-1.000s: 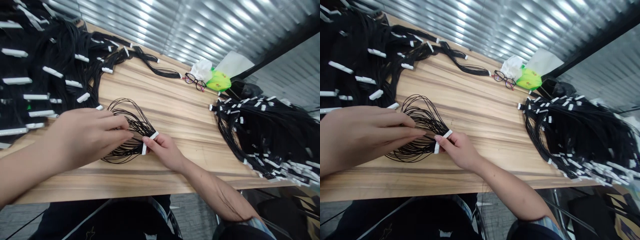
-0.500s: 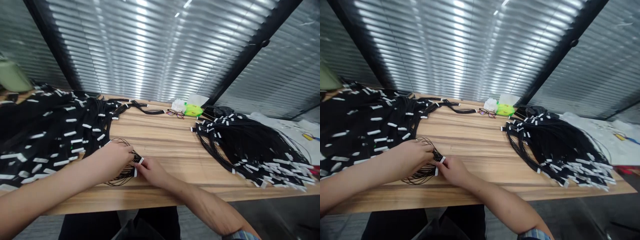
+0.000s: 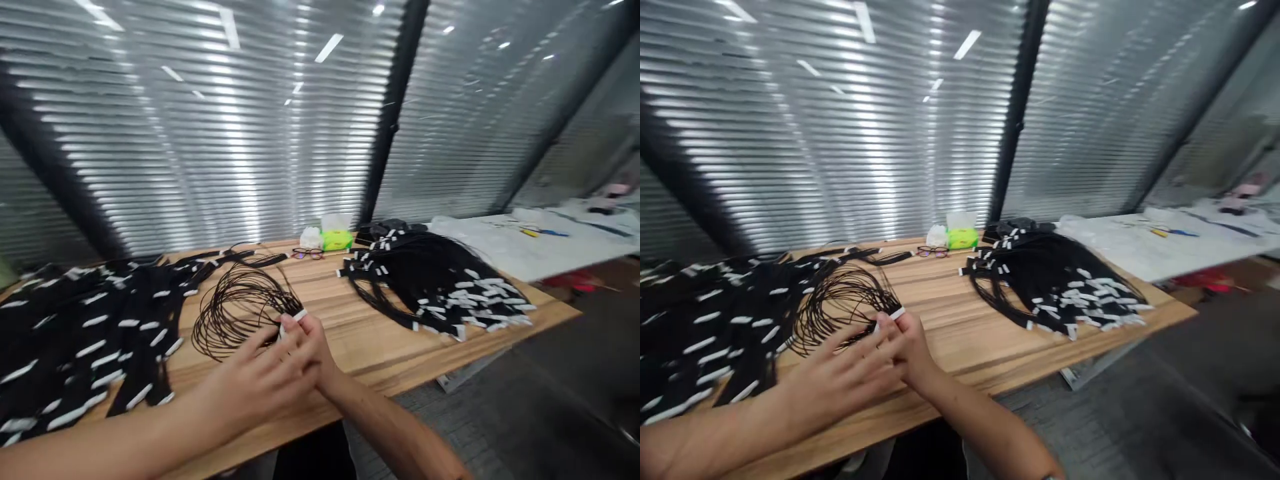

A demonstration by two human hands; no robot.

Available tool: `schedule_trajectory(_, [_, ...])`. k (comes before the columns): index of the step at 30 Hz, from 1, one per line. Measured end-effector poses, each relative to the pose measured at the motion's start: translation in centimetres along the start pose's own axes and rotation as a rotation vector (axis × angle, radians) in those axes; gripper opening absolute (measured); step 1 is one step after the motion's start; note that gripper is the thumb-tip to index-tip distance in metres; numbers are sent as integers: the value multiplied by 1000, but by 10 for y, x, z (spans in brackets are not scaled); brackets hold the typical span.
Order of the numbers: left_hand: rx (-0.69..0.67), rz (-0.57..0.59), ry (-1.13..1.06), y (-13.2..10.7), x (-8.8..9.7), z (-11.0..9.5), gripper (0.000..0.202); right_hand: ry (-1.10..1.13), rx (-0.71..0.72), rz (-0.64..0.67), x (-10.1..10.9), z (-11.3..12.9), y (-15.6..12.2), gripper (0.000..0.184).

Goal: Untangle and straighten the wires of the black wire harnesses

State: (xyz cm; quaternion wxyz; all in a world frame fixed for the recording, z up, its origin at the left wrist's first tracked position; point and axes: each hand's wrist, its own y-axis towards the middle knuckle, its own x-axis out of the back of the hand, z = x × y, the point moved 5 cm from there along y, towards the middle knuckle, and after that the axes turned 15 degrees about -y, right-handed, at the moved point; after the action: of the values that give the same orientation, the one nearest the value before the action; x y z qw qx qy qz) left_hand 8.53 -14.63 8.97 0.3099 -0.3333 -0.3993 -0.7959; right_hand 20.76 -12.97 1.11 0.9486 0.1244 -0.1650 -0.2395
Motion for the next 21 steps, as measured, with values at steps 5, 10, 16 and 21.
schedule_trajectory(5, [-81,-234,-88,30,-33,61,32,191,-53,-294,91,-6,-18,57])
schedule_trajectory(10, [-212,-356,-165,97,-75,98,47,-277,-39,-540,220,-17,-41,52])
schedule_trajectory(16, [-11,-467,-222,217,-125,184,3,-382,-76,-960,400,-28,-68,52])
schedule_trajectory(21, [241,-289,-331,315,-189,229,39,-523,-202,-1066,468,-53,-72,36])
